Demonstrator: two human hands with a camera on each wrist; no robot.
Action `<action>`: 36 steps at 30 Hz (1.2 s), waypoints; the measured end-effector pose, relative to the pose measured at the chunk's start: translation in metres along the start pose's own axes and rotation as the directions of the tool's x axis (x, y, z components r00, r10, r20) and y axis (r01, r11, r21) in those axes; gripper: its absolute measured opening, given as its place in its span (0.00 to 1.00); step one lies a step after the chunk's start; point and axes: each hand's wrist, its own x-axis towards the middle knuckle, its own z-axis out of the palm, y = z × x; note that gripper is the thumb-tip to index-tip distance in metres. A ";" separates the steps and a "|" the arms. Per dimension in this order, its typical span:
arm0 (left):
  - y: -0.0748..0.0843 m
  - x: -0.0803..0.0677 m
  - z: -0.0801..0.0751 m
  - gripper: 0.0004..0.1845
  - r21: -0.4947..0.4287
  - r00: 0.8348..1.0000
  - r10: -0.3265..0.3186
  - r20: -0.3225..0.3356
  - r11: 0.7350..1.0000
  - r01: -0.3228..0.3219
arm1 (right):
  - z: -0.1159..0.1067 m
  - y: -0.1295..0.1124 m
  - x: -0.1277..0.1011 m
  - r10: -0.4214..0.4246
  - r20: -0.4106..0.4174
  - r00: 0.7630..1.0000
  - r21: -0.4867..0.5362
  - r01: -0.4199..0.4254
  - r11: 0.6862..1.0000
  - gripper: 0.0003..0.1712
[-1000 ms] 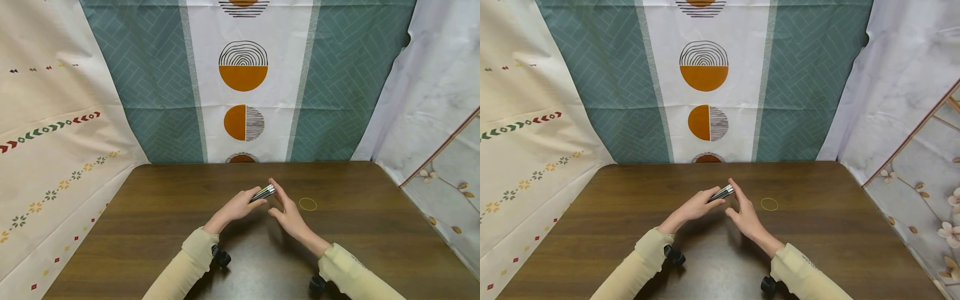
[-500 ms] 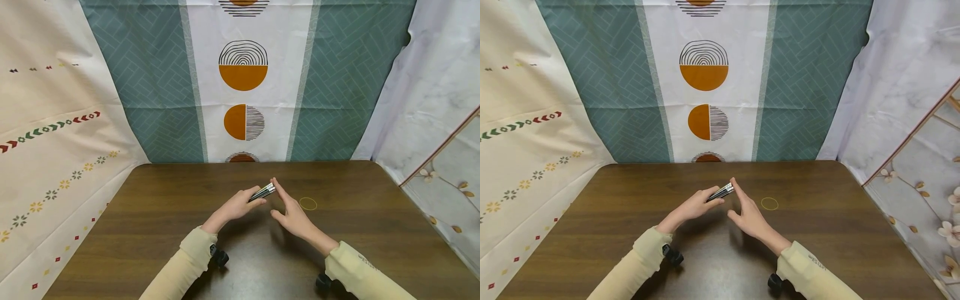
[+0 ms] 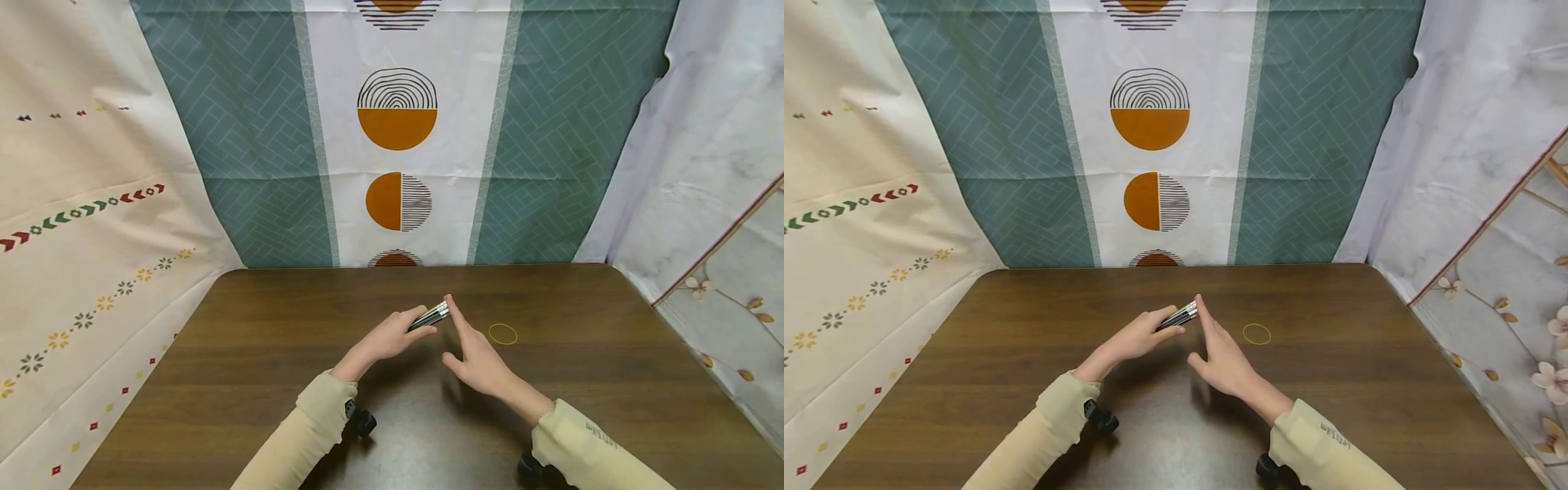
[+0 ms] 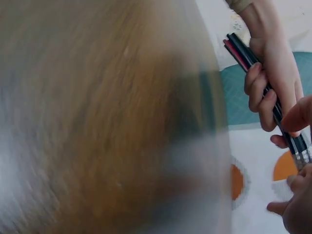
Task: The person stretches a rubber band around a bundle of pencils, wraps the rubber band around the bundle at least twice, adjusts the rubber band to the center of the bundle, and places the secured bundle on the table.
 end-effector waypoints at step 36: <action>0.004 -0.008 0.000 0.18 -0.009 0.997 0.045 0.062 0.999 -0.044 | -0.071 0.074 -0.007 0.163 0.087 0.983 -0.550 -0.089 0.830 0.08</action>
